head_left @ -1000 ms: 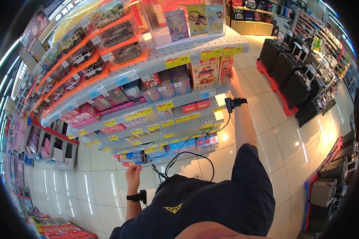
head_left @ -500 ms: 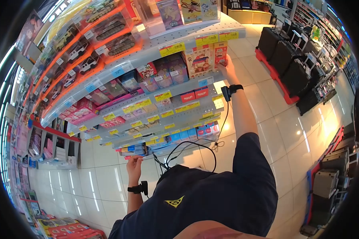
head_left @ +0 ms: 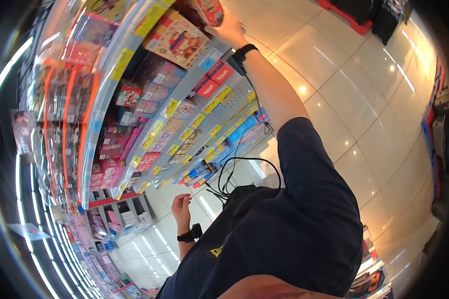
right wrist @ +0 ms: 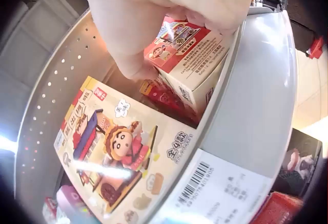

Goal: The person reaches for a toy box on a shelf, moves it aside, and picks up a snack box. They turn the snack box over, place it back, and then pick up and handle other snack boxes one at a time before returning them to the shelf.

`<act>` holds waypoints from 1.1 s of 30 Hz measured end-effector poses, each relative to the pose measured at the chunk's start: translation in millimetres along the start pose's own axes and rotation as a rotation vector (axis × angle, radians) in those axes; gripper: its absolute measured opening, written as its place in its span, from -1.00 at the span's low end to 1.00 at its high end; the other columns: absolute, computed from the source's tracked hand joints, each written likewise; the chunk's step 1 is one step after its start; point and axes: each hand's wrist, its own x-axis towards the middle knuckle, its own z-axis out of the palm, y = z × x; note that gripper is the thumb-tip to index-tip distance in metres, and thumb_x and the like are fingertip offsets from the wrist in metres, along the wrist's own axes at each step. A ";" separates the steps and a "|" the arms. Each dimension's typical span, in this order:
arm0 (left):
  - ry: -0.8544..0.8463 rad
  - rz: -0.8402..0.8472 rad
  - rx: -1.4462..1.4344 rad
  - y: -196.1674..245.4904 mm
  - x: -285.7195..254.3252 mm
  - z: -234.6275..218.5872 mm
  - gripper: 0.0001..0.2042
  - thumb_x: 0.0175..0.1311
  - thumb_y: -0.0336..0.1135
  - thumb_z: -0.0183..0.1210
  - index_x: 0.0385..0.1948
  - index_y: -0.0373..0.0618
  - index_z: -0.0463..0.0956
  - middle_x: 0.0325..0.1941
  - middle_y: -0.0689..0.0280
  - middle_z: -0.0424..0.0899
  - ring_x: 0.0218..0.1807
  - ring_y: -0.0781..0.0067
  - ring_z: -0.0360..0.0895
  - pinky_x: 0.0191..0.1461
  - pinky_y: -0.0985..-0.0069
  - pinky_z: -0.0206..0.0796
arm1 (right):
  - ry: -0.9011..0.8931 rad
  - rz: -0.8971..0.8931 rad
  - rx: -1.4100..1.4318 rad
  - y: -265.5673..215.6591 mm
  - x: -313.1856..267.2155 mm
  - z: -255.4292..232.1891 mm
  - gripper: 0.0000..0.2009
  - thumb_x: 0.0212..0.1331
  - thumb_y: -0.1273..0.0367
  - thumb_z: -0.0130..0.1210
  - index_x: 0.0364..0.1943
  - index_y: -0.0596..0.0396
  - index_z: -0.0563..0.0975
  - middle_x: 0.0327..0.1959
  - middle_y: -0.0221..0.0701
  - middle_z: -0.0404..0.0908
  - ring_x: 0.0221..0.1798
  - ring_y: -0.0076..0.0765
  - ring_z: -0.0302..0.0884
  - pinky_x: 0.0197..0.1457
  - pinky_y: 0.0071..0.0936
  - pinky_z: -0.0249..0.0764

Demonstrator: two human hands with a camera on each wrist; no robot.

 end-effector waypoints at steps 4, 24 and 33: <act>-0.041 -0.015 0.040 12.3 1.2 4.1 -0.84 0.51 -0.37 0.15 -0.07 -0.26 0.58 -0.06 0.21 0.74 -0.07 0.42 0.69 0.01 0.50 0.49 | 0.034 0.095 0.119 11.6 3.5 18.4 -0.21 -0.19 0.12 0.52 0.15 0.20 0.42 -0.01 -0.01 0.68 0.10 0.13 0.65 0.18 -0.10 0.57; -0.093 0.010 -0.072 10.3 12.5 33.7 -0.87 0.48 -0.46 0.13 -0.08 -0.27 0.60 -0.08 0.23 0.74 -0.08 0.47 0.65 0.05 0.52 0.45 | -0.108 -0.132 0.004 22.7 0.0 5.9 -0.25 -0.07 0.15 0.44 0.28 0.05 0.42 0.09 -0.07 0.66 0.19 0.06 0.62 0.27 -0.12 0.52; -0.039 0.094 -0.098 -13.0 11.9 29.5 -0.87 0.50 -0.39 0.15 -0.08 -0.21 0.61 -0.10 0.29 0.75 -0.09 0.49 0.67 0.00 0.52 0.48 | -0.155 -0.173 -0.007 16.3 3.5 0.4 -0.13 -0.02 0.19 0.46 0.42 0.09 0.29 0.05 -0.11 0.68 0.06 -0.04 0.71 0.22 -0.18 0.56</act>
